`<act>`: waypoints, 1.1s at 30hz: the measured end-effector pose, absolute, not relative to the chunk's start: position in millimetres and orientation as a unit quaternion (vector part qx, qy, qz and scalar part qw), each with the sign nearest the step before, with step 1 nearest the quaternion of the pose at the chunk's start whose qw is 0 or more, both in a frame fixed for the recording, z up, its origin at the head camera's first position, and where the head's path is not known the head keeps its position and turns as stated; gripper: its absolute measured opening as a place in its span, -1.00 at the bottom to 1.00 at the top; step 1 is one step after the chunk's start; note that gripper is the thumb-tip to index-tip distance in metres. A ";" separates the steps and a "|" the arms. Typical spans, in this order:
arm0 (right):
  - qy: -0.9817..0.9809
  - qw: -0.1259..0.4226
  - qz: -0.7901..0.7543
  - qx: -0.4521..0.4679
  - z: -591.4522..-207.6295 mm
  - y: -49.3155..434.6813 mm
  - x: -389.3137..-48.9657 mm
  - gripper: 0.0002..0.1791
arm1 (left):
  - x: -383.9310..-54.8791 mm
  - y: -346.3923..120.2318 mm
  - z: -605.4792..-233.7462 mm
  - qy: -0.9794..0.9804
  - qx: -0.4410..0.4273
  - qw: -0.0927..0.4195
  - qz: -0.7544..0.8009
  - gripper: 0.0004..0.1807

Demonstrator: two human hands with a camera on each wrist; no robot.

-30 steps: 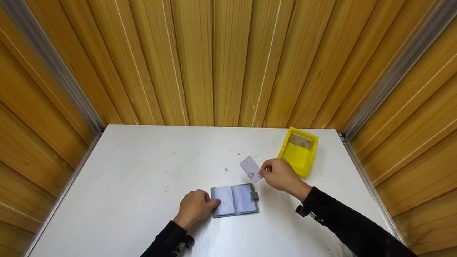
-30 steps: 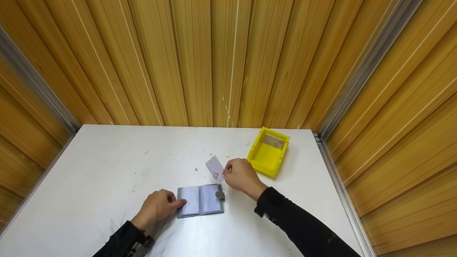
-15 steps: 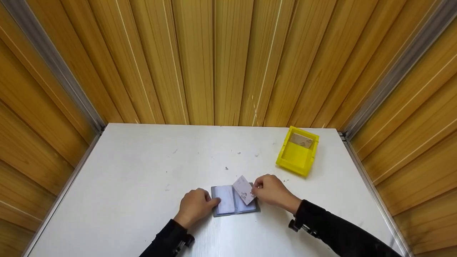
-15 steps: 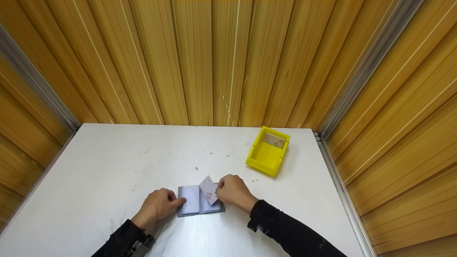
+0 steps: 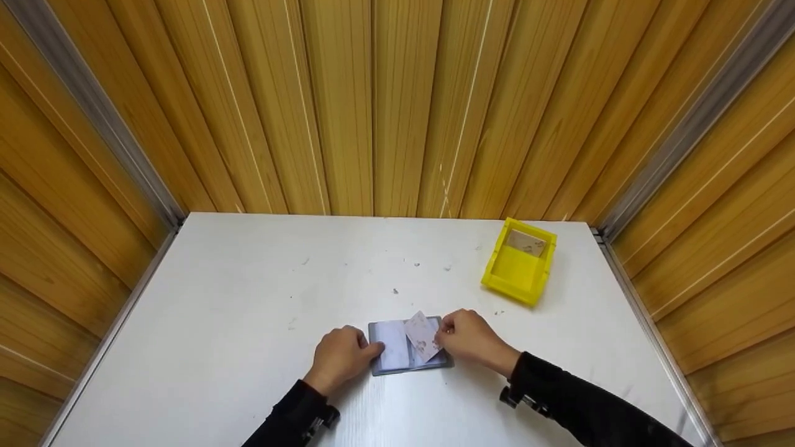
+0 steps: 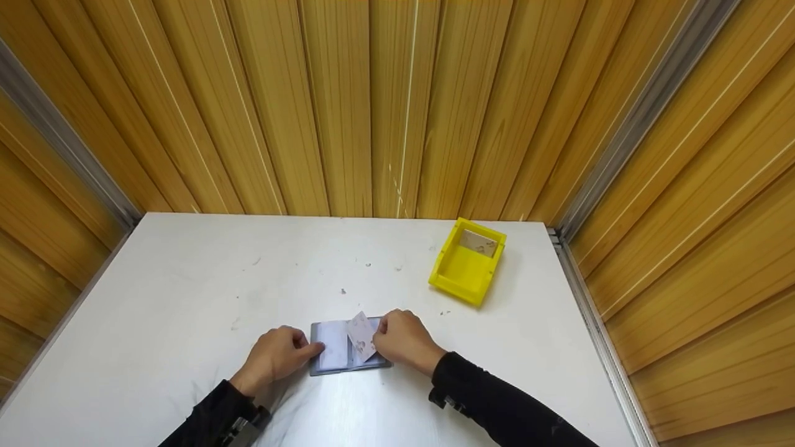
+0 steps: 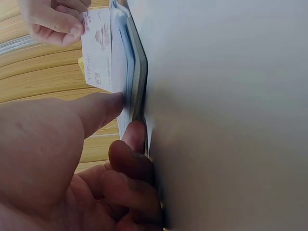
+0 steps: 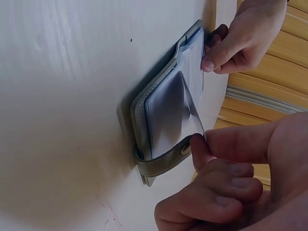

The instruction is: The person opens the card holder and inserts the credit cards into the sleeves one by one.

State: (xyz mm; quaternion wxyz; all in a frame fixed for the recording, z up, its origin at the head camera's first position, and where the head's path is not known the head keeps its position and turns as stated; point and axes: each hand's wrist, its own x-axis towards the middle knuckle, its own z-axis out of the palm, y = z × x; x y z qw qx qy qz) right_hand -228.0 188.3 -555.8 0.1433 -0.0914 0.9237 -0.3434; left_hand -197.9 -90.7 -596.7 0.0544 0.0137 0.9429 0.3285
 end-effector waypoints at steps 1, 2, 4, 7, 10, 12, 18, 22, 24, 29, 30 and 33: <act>0.923 0.145 -0.345 -0.091 -555.7 188.1 -227.8 -0.82 | -197.7 -90.7 -596.7 0.943 0.017 0.052 0.328 -0.53; 0.922 0.148 -0.345 -0.091 -555.9 187.8 -227.8 -0.82 | -197.7 -90.7 -596.8 0.942 0.015 0.055 0.330 -0.53; 0.922 0.150 -0.346 -0.091 -556.0 187.0 -227.5 -0.83 | -197.3 -90.7 -595.9 0.942 0.015 0.055 0.331 -0.53; 0.921 0.153 -0.347 -0.089 -555.6 185.1 -227.0 -0.82 | -196.7 -91.0 -595.2 0.942 0.016 0.055 0.330 -0.52; 0.922 0.155 -0.345 -0.087 -554.6 182.7 -226.6 -0.81 | -196.8 -90.9 -594.6 0.942 0.011 0.060 0.329 -0.53; 0.923 0.156 -0.342 -0.087 -554.0 181.1 -226.6 -0.81 | -196.9 -91.0 -594.3 0.942 0.011 0.059 0.330 -0.53; 0.930 0.146 -0.321 -0.103 -554.3 177.3 -227.4 -0.83 | -196.6 -91.3 -594.0 0.941 0.012 0.061 0.332 -0.55; 0.932 0.146 -0.311 -0.111 -554.3 174.6 -227.9 -0.83 | -195.8 -91.9 -594.3 0.943 0.014 0.057 0.328 -0.56; 0.931 0.153 -0.311 -0.109 -553.6 173.3 -227.7 -0.84 | -195.7 -92.2 -594.2 0.943 0.016 0.055 0.329 -0.56; 0.928 0.169 -0.314 -0.108 -551.9 169.8 -226.8 -0.83 | -196.1 -92.5 -595.1 0.942 0.015 0.054 0.332 -0.56; 0.928 0.169 -0.313 -0.111 -551.8 169.0 -226.6 -0.82 | -196.2 -92.4 -595.4 0.942 0.014 0.054 0.332 -0.56; 0.929 0.167 -0.307 -0.118 -553.2 167.1 -226.2 -0.80 | -196.6 -91.8 -596.0 0.942 0.013 0.053 0.332 -0.55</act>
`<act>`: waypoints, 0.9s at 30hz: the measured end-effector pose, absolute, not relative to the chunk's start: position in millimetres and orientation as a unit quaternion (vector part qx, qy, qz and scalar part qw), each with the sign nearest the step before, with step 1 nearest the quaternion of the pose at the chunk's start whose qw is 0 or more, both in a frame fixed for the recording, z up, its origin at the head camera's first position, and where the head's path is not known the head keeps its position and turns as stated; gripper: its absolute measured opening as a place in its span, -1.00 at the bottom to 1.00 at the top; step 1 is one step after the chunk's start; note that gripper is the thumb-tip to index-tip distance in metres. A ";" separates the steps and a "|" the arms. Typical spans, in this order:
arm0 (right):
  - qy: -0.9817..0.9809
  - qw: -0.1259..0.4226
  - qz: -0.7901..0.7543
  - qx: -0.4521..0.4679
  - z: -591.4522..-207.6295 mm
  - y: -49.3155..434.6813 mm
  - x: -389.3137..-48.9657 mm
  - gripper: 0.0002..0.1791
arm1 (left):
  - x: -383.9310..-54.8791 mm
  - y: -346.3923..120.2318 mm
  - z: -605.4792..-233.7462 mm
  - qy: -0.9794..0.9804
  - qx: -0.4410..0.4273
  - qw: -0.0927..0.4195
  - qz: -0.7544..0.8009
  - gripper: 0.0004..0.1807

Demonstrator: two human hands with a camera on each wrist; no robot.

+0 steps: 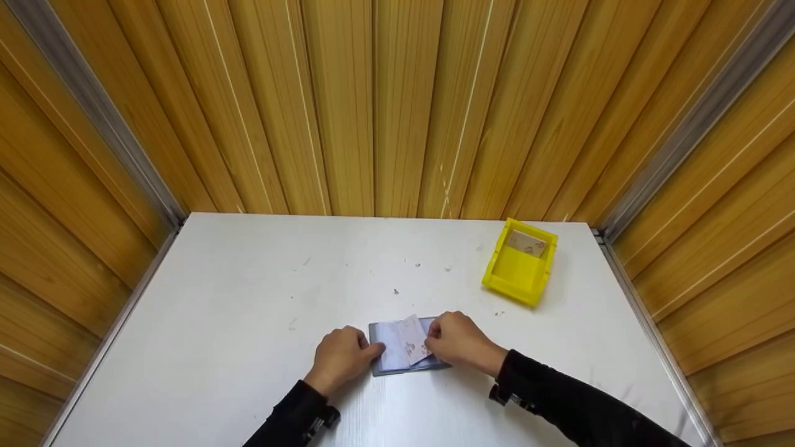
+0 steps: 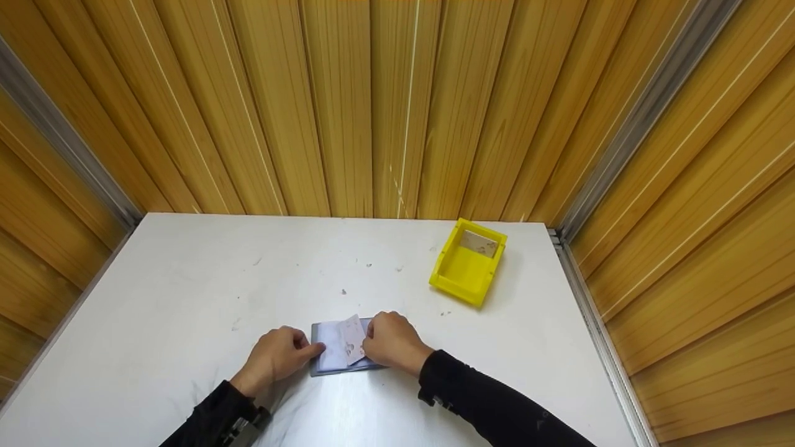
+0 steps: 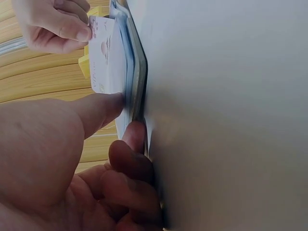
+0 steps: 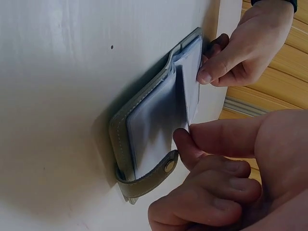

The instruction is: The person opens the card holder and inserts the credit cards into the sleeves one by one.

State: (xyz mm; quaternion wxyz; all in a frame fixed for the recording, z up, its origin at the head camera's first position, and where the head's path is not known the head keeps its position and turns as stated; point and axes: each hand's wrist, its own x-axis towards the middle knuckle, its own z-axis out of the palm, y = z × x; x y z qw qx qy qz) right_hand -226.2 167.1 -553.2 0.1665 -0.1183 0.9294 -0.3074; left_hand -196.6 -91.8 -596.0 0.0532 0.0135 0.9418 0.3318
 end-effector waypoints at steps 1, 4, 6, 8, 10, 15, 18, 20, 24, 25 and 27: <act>0.930 0.166 -0.305 -0.121 -553.7 166.4 -226.2 -0.79 | -196.6 -91.6 -596.3 0.942 0.013 0.054 0.331 -0.55; 0.932 0.158 -0.298 -0.134 -556.1 164.5 -226.7 -0.78 | -196.7 -91.5 -596.8 0.942 0.016 0.050 0.331 -0.54; 0.933 0.152 -0.295 -0.141 -557.5 164.0 -227.1 -0.78 | -196.6 -91.5 -597.1 0.942 0.019 0.046 0.332 -0.54; 0.935 0.147 -0.291 -0.142 -558.0 163.3 -227.5 -0.78 | -196.6 -91.7 -596.9 0.942 0.020 0.044 0.331 -0.54; 0.936 0.145 -0.288 -0.141 -557.5 162.9 -227.7 -0.79 | -196.7 -91.9 -596.5 0.942 0.021 0.043 0.331 -0.54; 0.942 0.141 -0.273 -0.137 -556.4 160.9 -228.9 -0.80 | -196.8 -92.4 -596.6 0.942 0.020 0.049 0.331 -0.51; 0.944 0.145 -0.266 -0.128 -557.1 159.2 -229.2 -0.78 | -197.2 -92.6 -597.4 0.942 0.019 0.048 0.331 -0.50; 0.944 0.149 -0.268 -0.122 -556.9 157.8 -228.8 -0.78 | -197.5 -92.6 -597.3 0.942 0.018 0.048 0.332 -0.51; 0.942 0.152 -0.273 -0.119 -556.9 155.6 -227.1 -0.78 | -197.3 -92.6 -597.5 0.942 0.017 0.046 0.332 -0.53; 0.941 0.153 -0.277 -0.119 -557.1 155.2 -226.6 -0.79 | -197.1 -92.5 -597.1 0.942 0.017 0.047 0.332 -0.53; 0.939 0.159 -0.283 -0.119 -558.1 154.5 -225.7 -0.78 | -196.8 -92.3 -596.6 0.942 0.018 0.046 0.333 -0.53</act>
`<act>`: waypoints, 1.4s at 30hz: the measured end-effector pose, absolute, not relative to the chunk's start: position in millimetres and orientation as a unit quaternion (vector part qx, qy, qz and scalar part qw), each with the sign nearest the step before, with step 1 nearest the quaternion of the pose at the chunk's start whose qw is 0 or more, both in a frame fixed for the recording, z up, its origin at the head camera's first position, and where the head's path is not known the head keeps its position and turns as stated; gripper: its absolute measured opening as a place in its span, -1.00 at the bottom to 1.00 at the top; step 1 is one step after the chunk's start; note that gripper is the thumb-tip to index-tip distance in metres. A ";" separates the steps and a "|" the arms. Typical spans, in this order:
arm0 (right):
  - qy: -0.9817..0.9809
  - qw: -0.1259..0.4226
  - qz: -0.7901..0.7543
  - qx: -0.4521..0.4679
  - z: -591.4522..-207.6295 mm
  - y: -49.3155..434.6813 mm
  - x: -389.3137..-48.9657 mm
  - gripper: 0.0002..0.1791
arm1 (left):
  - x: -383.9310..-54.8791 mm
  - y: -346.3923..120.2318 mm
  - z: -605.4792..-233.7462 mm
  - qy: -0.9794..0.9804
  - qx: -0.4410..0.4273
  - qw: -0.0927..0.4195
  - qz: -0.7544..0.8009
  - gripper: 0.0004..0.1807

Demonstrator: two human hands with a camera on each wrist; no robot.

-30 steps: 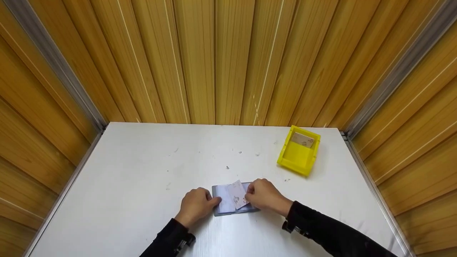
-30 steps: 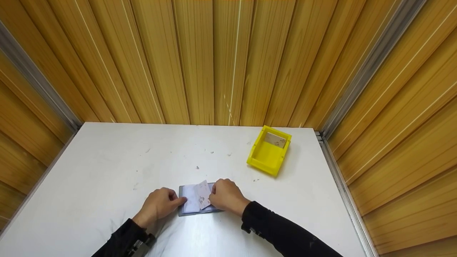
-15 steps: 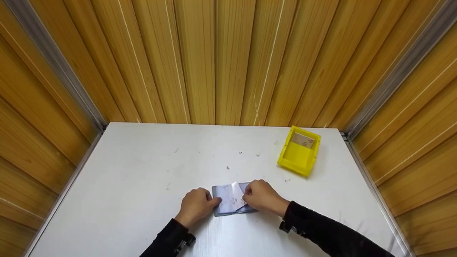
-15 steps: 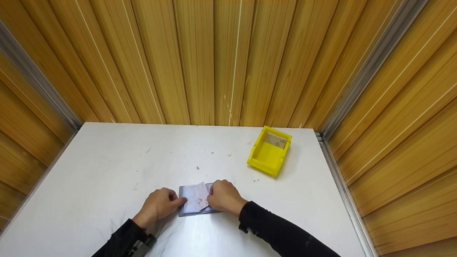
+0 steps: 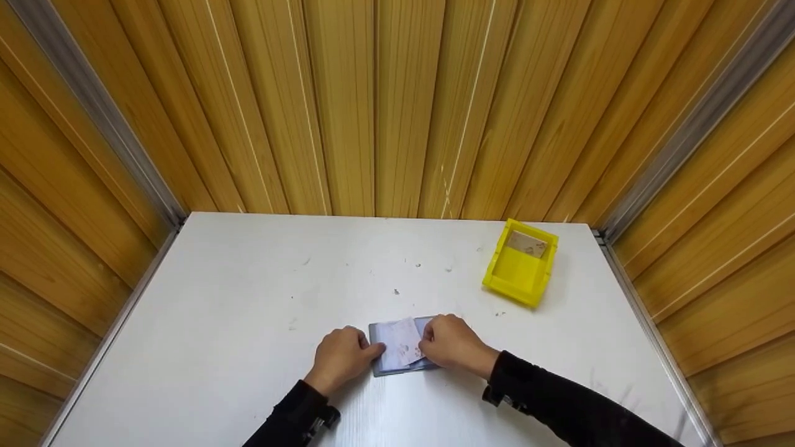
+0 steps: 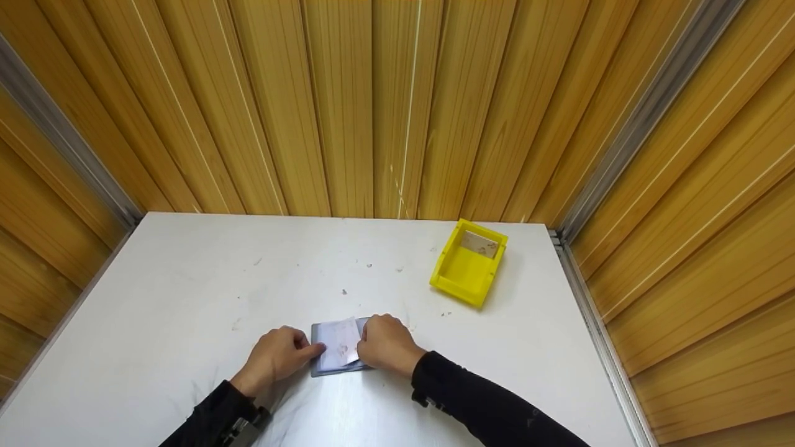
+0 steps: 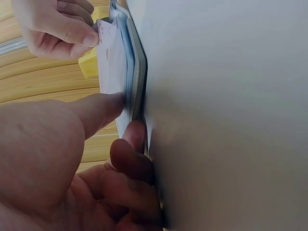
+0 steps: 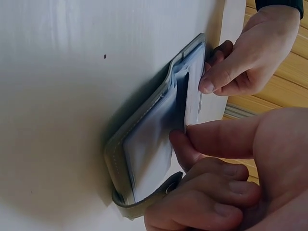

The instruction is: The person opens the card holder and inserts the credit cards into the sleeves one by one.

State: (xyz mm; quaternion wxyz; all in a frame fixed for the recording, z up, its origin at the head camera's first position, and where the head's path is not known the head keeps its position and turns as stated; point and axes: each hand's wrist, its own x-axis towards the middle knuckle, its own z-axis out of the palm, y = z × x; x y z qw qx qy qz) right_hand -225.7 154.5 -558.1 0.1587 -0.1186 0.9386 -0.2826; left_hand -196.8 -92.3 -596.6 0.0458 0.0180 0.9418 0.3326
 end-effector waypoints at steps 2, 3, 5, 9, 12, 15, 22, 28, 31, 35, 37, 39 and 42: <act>0.936 0.163 -0.289 -0.122 -559.3 153.7 -225.1 -0.77 | -196.5 -92.2 -595.8 0.941 0.018 0.046 0.334 -0.53; 0.934 0.165 -0.291 -0.124 -559.9 153.4 -225.0 -0.76 | -196.4 -92.1 -595.5 0.941 0.018 0.046 0.335 -0.53; 0.933 0.162 -0.293 -0.130 -560.3 152.6 -225.0 -0.76 | -196.4 -92.1 -595.2 0.940 0.018 0.048 0.336 -0.53; 0.934 0.152 -0.293 -0.139 -560.3 151.2 -225.4 -0.73 | -196.6 -92.4 -594.5 0.940 0.017 0.053 0.337 -0.52; 0.934 0.146 -0.294 -0.141 -560.2 150.2 -225.1 -0.72 | -197.2 -92.9 -594.9 0.941 0.018 0.054 0.332 -0.52; 0.934 0.140 -0.295 -0.145 -560.8 148.9 -224.9 -0.73 | -197.8 -93.7 -596.0 0.941 0.022 0.054 0.332 -0.53; 0.929 0.140 -0.307 -0.151 -562.7 145.7 -224.5 -0.79 | -199.0 -94.9 -597.9 0.934 0.028 0.057 0.351 -0.52; 0.928 0.153 -0.306 -0.146 -563.8 143.8 -223.5 -0.80 | -198.4 -94.3 -597.4 0.936 0.027 0.054 0.348 -0.53; 0.927 0.153 -0.305 -0.154 -564.1 143.0 -222.9 -0.80 | -198.2 -93.5 -596.7 0.937 0.026 0.053 0.344 -0.54; 0.927 0.150 -0.302 -0.164 -563.7 141.7 -221.2 -0.78 | -198.0 -92.4 -596.5 0.939 0.023 0.053 0.339 -0.54; 0.927 0.148 -0.300 -0.168 -563.2 140.7 -220.4 -0.76 | -197.9 -92.2 -596.5 0.939 0.023 0.052 0.339 -0.54; 0.929 0.145 -0.296 -0.171 -563.2 139.9 -220.1 -0.75 | -197.9 -92.2 -596.5 0.939 0.022 0.051 0.339 -0.53; 0.929 0.141 -0.292 -0.177 -563.7 139.1 -220.0 -0.74 | -197.9 -92.2 -597.1 0.939 0.023 0.050 0.340 -0.52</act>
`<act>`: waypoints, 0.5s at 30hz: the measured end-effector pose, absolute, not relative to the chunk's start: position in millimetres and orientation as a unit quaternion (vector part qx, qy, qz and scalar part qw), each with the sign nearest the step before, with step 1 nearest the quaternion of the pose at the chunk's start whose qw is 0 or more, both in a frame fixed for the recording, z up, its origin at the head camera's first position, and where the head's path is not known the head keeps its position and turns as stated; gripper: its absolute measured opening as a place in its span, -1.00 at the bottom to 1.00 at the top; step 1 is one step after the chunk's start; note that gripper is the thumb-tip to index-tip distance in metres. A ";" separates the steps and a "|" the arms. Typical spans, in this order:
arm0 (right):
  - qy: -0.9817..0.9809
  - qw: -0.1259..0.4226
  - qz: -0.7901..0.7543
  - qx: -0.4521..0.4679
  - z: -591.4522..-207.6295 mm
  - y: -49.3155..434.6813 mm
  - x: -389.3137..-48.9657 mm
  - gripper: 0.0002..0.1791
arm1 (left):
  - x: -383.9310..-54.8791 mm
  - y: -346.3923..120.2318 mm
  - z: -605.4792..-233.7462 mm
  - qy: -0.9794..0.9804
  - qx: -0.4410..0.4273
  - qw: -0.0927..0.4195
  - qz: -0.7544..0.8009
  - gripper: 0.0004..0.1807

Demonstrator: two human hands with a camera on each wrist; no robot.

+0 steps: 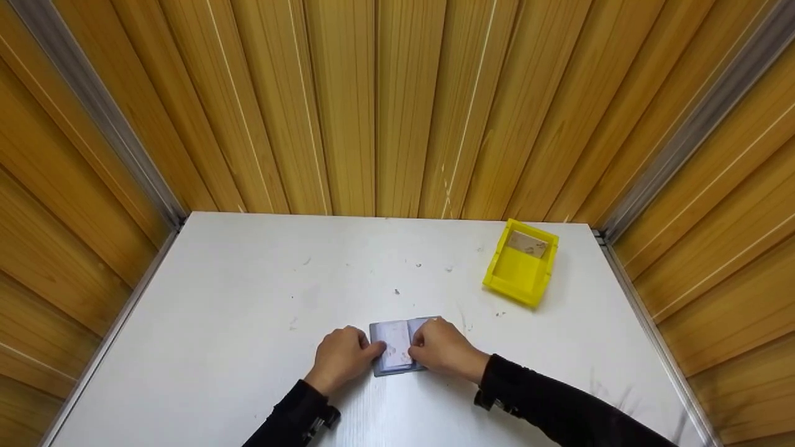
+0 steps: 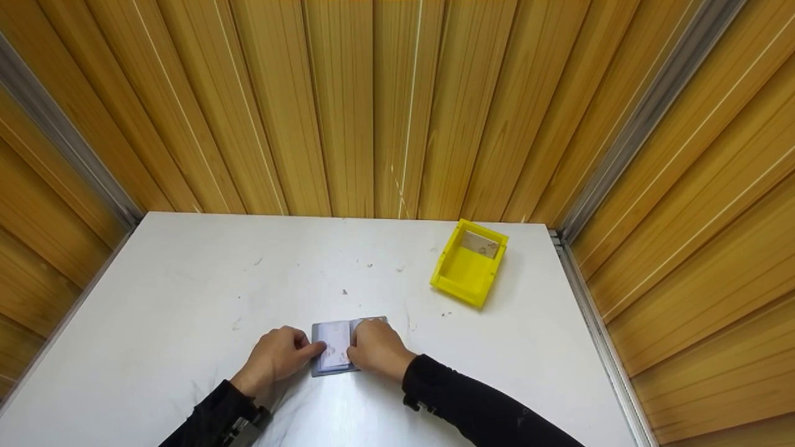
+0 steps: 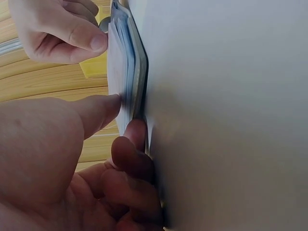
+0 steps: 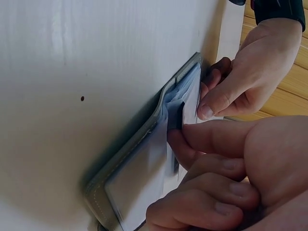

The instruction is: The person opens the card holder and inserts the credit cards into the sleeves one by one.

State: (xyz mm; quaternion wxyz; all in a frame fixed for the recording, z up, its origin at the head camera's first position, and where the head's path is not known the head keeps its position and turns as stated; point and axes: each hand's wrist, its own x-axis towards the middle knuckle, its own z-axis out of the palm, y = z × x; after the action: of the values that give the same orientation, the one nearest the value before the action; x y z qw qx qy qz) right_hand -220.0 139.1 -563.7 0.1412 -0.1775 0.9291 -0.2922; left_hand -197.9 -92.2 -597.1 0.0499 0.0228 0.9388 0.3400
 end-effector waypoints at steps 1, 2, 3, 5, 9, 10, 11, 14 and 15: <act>0.929 0.140 -0.292 -0.180 -564.1 139.1 -220.1 -0.74 | -197.8 -92.0 -597.3 0.939 0.023 0.049 0.340 -0.52; 0.929 0.138 -0.292 -0.183 -564.7 139.0 -220.0 -0.74 | -197.7 -92.0 -597.3 0.939 0.024 0.048 0.341 -0.51; 0.929 0.133 -0.290 -0.189 -565.5 139.0 -220.0 -0.75 | -197.4 -92.2 -597.3 0.938 0.027 0.045 0.342 -0.50; 0.930 0.123 -0.286 -0.197 -566.8 139.1 -220.0 -0.77 | -196.6 -92.4 -597.2 0.938 0.030 0.043 0.343 -0.50; 0.931 0.106 -0.281 -0.207 -568.7 139.3 -220.0 -0.81 | -195.8 -92.9 -596.9 0.939 0.029 0.043 0.340 -0.49; 0.931 0.106 -0.282 -0.207 -569.1 139.2 -220.0 -0.82 | -196.0 -92.8 -597.0 0.940 0.027 0.045 0.338 -0.49; 0.931 0.104 -0.283 -0.207 -569.4 138.9 -220.0 -0.82 | -196.1 -92.6 -597.1 0.940 0.025 0.045 0.337 -0.49; 0.930 0.101 -0.284 -0.210 -570.4 138.4 -219.3 -0.82 | -196.4 -92.2 -597.3 0.941 0.023 0.048 0.335 -0.50; 0.930 0.101 -0.284 -0.210 -570.5 138.3 -219.1 -0.82 | -196.4 -92.1 -597.3 0.941 0.023 0.047 0.335 -0.50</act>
State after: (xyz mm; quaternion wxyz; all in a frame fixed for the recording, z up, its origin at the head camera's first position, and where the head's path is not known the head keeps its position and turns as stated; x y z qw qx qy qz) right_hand -219.1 138.3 -570.5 0.1009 -0.2103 0.9300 -0.2840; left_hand -196.4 -92.1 -597.3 0.0469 0.0233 0.9406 0.3354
